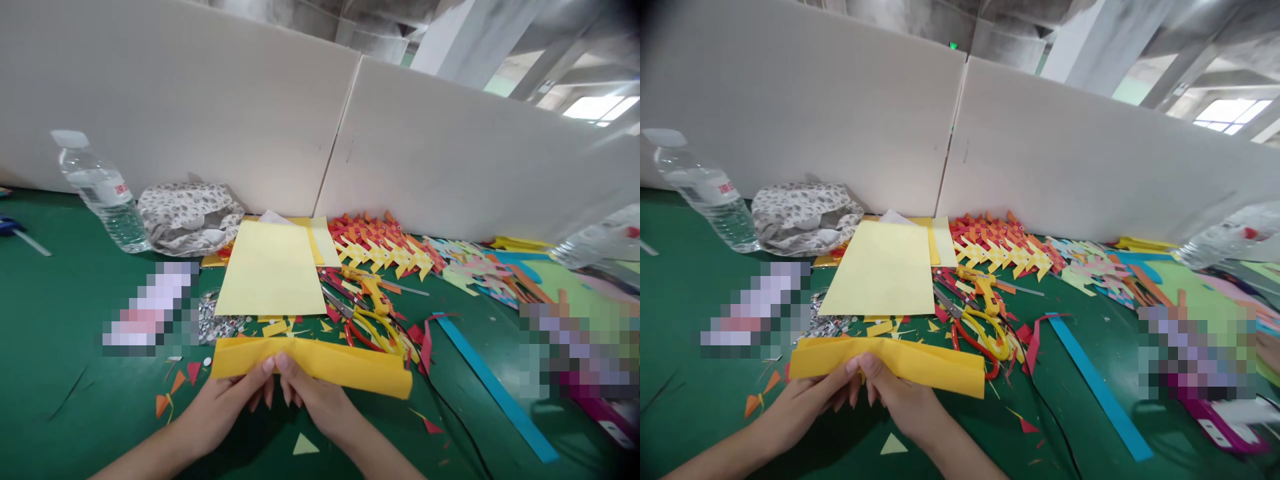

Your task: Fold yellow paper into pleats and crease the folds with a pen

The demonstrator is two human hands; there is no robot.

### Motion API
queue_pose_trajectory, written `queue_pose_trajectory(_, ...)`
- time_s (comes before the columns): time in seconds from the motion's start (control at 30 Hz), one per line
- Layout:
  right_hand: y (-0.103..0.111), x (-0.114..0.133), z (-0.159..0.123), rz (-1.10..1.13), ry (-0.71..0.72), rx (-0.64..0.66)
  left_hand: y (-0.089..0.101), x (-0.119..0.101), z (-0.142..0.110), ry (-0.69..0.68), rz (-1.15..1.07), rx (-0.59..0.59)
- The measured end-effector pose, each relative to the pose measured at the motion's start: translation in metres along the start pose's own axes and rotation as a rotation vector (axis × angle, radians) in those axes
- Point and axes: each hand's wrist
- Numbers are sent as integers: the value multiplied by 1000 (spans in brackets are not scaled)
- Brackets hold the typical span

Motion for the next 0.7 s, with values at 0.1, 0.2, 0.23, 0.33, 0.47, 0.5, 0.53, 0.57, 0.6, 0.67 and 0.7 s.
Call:
queue_pose_trajectory(0.1,1,2,0,-25,-5,-8,0,6,-2,-2,-19,35)
queue_pose_trajectory(0.2,3,0,2,14,-26,-28,3,9,-3,-20,-26,34)
queue_pose_trajectory(0.23,3,-2,2,35,-36,-42,4,9,-3,-29,-29,21)
queue_pose_trajectory(0.33,4,-8,5,85,-63,-111,6,6,-2,-56,0,-26)
queue_pose_trajectory(0.47,3,-9,5,105,-45,-145,5,1,2,-75,45,-58)
queue_pose_trajectory(0.5,2,-7,4,97,-32,-101,4,1,2,-81,51,-46)
queue_pose_trajectory(0.53,1,-4,3,73,-15,-32,3,1,2,-94,57,-20)
queue_pose_trajectory(0.57,1,-1,1,34,0,36,2,2,3,-110,65,16)
queue_pose_trajectory(0.6,1,1,0,-22,14,91,1,2,3,-126,74,54)
queue_pose_trajectory(0.67,0,5,-3,-163,25,105,-1,3,2,-151,87,99)
queue_pose_trajectory(0.7,0,6,-4,-225,29,76,-1,4,2,-155,90,106)
Point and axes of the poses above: each hand's wrist, its own z-axis towards the middle knuckle, its own y-axis out of the back of the hand, x = y × z, and after that the axes turned 10 degrees about -x, right-handed
